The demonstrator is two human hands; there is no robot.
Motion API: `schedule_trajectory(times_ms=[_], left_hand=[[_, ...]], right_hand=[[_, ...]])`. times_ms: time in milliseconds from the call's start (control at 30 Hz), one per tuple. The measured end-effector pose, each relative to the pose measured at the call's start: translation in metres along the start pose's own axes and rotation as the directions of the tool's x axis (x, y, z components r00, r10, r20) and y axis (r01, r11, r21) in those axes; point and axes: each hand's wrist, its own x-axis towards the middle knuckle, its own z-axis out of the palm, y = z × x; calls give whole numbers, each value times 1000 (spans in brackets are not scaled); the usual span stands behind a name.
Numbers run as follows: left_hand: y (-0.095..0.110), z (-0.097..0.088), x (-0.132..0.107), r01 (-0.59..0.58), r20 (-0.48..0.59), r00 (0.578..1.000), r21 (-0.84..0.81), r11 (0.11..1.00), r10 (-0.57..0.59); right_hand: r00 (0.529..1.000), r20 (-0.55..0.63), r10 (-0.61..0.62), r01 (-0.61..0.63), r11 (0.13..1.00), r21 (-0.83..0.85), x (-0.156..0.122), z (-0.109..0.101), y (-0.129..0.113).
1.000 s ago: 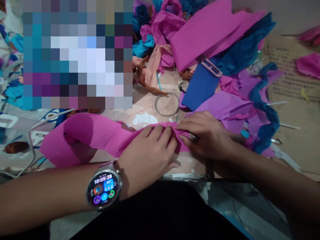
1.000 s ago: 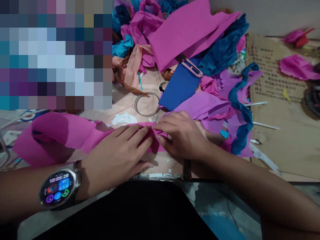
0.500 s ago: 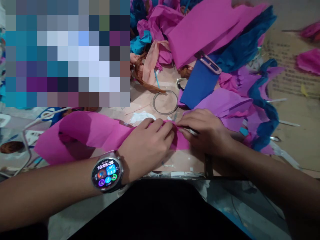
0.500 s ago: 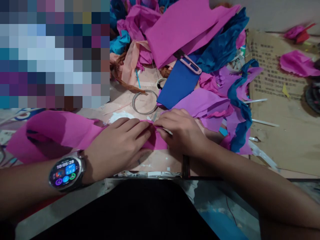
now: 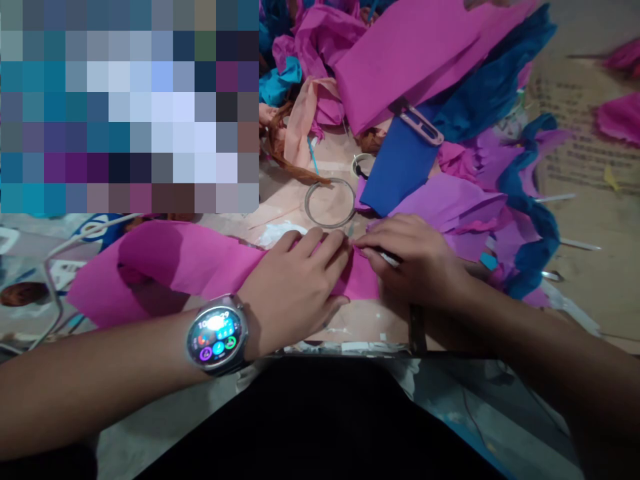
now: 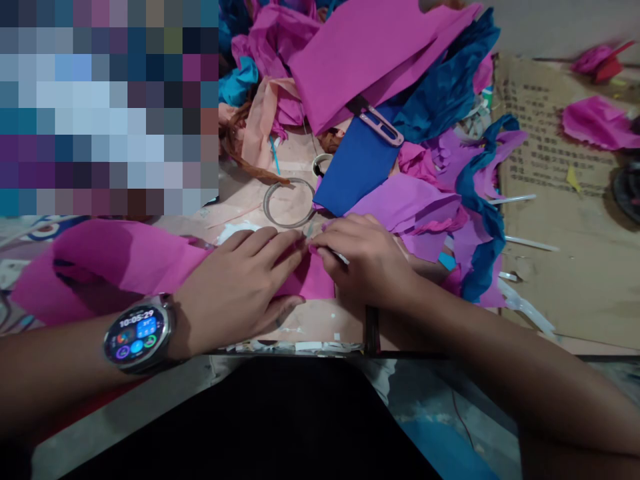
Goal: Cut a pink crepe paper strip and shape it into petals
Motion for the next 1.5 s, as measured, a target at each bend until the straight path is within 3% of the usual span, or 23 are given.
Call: schedule_trajectory(times_ms=[200, 1500], left_hand=[[-1, 1, 1, 6, 5, 1000, -10, 1000, -6], [1, 2, -1, 25, 12, 1000, 19, 1000, -25]], right_hand=[[999, -4, -35, 36, 998, 56, 0, -3, 4], [977, 21, -214, 214, 977, 22, 0, -4, 15]])
